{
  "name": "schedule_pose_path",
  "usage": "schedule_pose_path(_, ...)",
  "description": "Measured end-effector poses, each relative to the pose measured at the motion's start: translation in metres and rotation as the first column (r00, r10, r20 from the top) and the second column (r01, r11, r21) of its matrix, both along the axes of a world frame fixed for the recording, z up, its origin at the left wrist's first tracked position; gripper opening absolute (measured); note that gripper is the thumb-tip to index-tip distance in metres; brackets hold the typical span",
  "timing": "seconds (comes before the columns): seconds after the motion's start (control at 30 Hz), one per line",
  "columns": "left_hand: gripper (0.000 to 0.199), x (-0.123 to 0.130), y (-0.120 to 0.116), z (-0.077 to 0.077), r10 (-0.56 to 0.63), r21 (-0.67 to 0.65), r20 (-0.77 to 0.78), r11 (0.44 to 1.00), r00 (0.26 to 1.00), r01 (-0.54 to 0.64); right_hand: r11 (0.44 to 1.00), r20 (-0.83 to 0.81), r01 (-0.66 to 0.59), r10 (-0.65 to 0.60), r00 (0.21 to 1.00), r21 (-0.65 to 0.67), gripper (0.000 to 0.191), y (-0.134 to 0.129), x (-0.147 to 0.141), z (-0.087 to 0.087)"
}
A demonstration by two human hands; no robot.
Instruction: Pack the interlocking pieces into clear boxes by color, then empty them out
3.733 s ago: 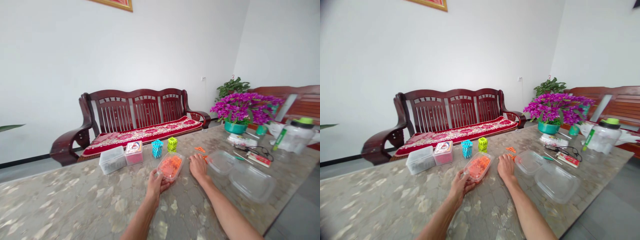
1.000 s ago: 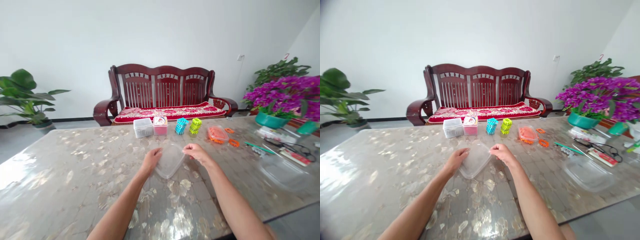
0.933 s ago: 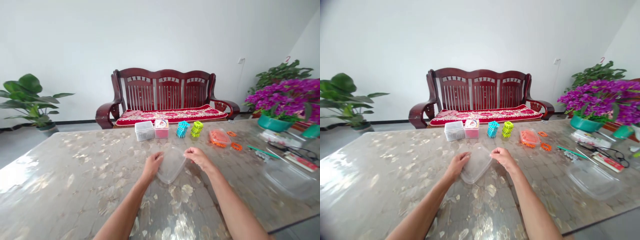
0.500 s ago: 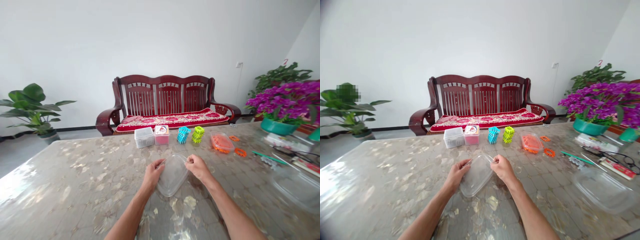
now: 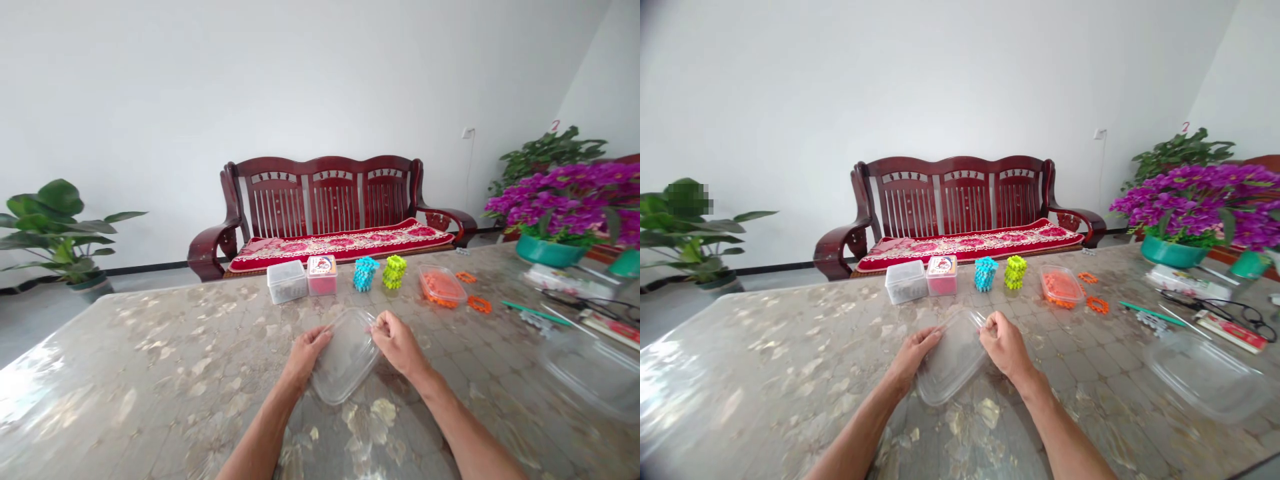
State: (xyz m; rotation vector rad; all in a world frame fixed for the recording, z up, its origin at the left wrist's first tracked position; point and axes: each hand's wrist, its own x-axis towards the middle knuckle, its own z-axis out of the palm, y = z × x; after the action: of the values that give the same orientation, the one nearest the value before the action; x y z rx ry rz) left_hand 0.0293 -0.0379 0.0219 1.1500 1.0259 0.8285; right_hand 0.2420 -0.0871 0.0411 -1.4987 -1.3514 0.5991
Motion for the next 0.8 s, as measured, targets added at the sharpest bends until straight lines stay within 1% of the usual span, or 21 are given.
schedule_pose_path(0.07,0.053,-0.003,0.0,0.0,0.013,0.015,0.02,1.0,1.0,-0.013,1.0,-0.064,0.002,-0.003,0.998,-0.012,0.019,-0.001,-0.003,-0.001)
schedule_pose_path(0.1,0.055,-0.005,0.001,-0.001,0.019,0.009,0.053,1.0,0.998,-0.02,1.0,-0.101,0.003,-0.005,0.995,-0.024,0.021,0.0,-0.004,-0.002)
schedule_pose_path(0.23,0.071,-0.011,0.001,-0.005,0.05,-0.069,0.236,0.997,0.971,-0.035,0.998,-0.291,-0.014,-0.005,0.957,-0.062,0.025,0.0,-0.008,-0.007)
schedule_pose_path(0.27,0.072,-0.012,-0.001,-0.006,0.062,-0.074,0.264,0.996,0.963,-0.044,0.998,-0.335,-0.019,-0.004,0.942,-0.066,0.026,0.0,-0.009,-0.007)
schedule_pose_path(0.33,0.07,-0.011,-0.004,-0.007,0.082,-0.038,0.288,0.996,0.954,-0.075,0.997,-0.395,-0.02,-0.009,0.919,-0.07,0.028,-0.001,-0.012,-0.008)
schedule_pose_path(0.43,0.061,-0.009,-0.009,-0.006,0.115,0.081,0.221,0.987,0.968,-0.136,0.996,-0.452,-0.011,-0.029,0.892,-0.085,0.03,-0.002,-0.017,-0.009)
schedule_pose_path(0.53,0.053,-0.008,-0.01,-0.006,0.179,0.208,0.121,0.957,0.976,-0.201,0.997,-0.49,-0.008,-0.032,0.871,-0.079,0.03,-0.002,-0.019,-0.01)
schedule_pose_path(0.6,0.052,-0.007,-0.007,-0.009,0.214,0.267,0.079,0.936,0.974,-0.228,0.999,-0.496,0.005,-0.03,0.868,-0.051,0.031,-0.001,-0.018,-0.012)
schedule_pose_path(0.7,0.05,-0.005,-0.003,-0.016,0.263,0.306,0.011,0.917,0.965,-0.254,1.0,-0.481,0.026,-0.029,0.876,-0.013,0.033,0.0,-0.014,-0.014)
schedule_pose_path(0.8,0.043,-0.004,0.0,-0.023,0.304,0.321,-0.045,0.906,0.952,-0.274,0.999,-0.452,0.037,-0.027,0.892,0.013,0.035,-0.002,-0.014,-0.011)
